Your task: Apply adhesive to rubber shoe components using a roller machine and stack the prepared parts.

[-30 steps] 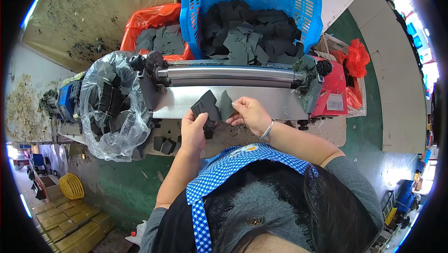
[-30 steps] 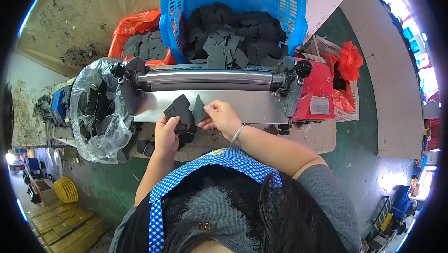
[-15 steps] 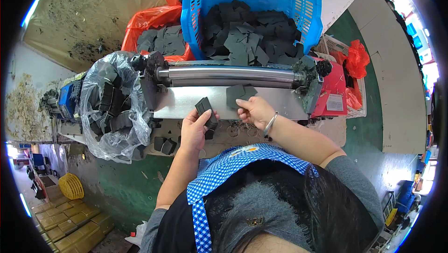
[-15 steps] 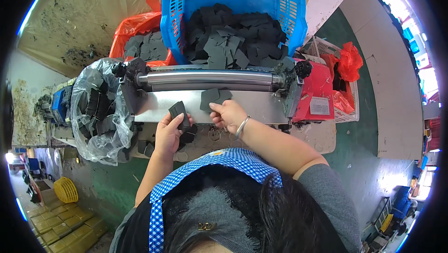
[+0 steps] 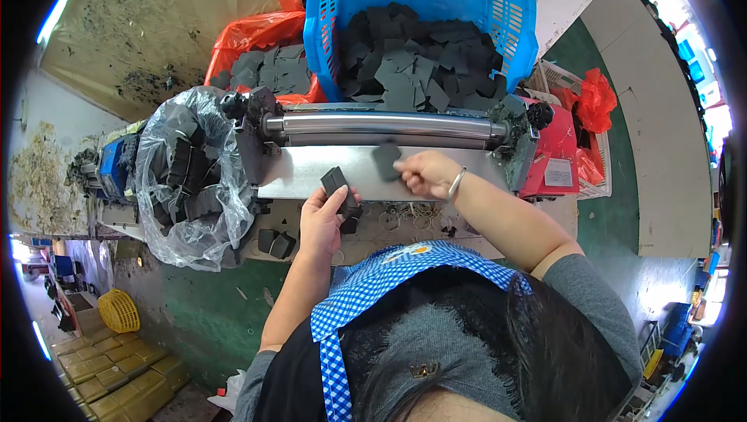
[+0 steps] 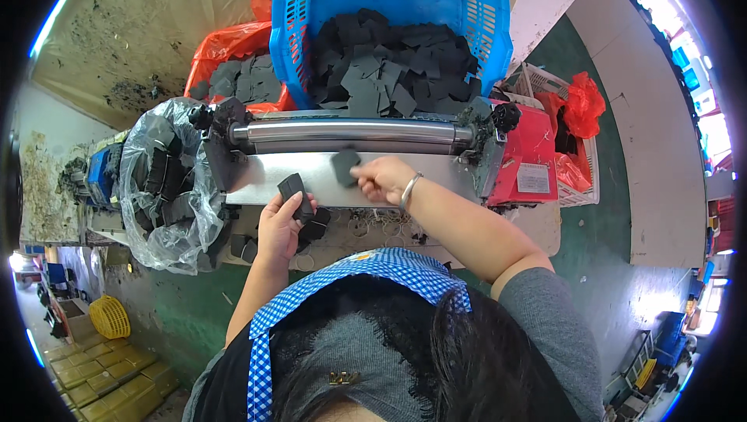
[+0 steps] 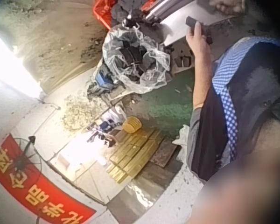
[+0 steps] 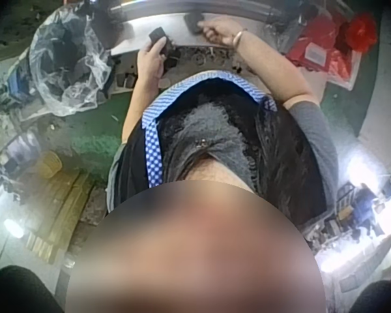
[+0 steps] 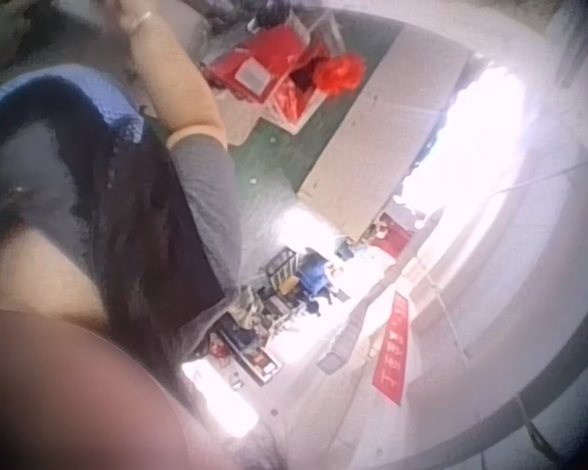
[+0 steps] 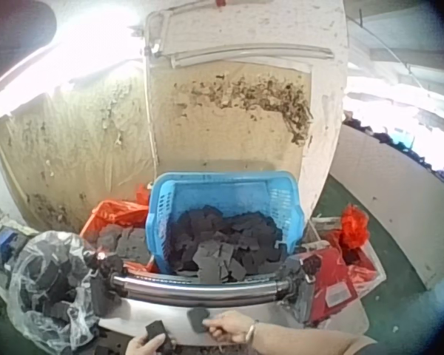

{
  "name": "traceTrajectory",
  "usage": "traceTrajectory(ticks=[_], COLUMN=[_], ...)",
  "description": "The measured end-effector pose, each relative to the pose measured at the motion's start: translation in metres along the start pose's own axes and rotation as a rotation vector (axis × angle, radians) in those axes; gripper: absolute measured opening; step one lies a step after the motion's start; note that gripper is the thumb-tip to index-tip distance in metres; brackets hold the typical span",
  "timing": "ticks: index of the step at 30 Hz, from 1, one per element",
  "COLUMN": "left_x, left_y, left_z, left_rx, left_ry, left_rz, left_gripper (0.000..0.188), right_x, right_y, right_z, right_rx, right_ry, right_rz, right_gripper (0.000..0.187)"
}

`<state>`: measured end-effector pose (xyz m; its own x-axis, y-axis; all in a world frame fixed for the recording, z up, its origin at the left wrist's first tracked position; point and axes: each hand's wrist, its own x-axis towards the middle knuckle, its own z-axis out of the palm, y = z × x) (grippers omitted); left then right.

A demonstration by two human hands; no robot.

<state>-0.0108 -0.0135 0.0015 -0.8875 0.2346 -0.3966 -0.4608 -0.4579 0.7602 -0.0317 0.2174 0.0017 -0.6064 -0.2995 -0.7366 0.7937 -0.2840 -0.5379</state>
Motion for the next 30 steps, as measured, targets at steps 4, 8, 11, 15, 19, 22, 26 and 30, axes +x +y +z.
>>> traceTrajectory(ticks=[4, 8, 11, 15, 19, 22, 26, 30], left_x=[0.0, 0.005, 0.005, 0.003, 0.003, 0.004, 0.004, 0.008], left_y=[-0.002, -0.02, -0.019, -0.008, -0.003, -0.006, -0.014, -0.011], left_z=[0.015, 0.013, 0.021, 0.014, 0.013, 0.015, 0.034, 0.022], left_rx=[0.013, 0.114, 0.056, -0.035, 0.077, 0.347, 0.128, 0.089], left_ry=[0.019, 0.095, 0.094, 0.009, 0.048, 0.11, 0.146, 0.092], left_rz=[0.008, 0.094, 0.031, -0.085, 0.074, 0.181, 0.146, 0.075], left_gripper=[0.008, 0.009, 0.009, 0.013, 0.018, 0.012, 0.014, 0.011], right_x=[0.003, -0.017, -0.013, -0.01, 0.0, -0.008, -0.019, -0.019], right_y=[-0.006, 0.019, 0.027, 0.029, 0.011, 0.02, 0.032, 0.033], right_z=[0.009, 0.043, 0.043, 0.03, 0.01, 0.027, 0.048, 0.044], right_rx=[0.138, -0.499, -0.672, -0.472, 0.061, -0.214, -0.68, -0.632], right_ry=[0.273, 0.049, 0.181, 0.108, 0.399, 0.279, 0.179, 0.175], right_rz=[-0.293, -0.426, -0.639, -0.552, -0.304, -0.485, -0.726, -0.738], right_gripper=[0.023, 0.026, 0.021, 0.02, 0.018, 0.021, 0.027, 0.024])
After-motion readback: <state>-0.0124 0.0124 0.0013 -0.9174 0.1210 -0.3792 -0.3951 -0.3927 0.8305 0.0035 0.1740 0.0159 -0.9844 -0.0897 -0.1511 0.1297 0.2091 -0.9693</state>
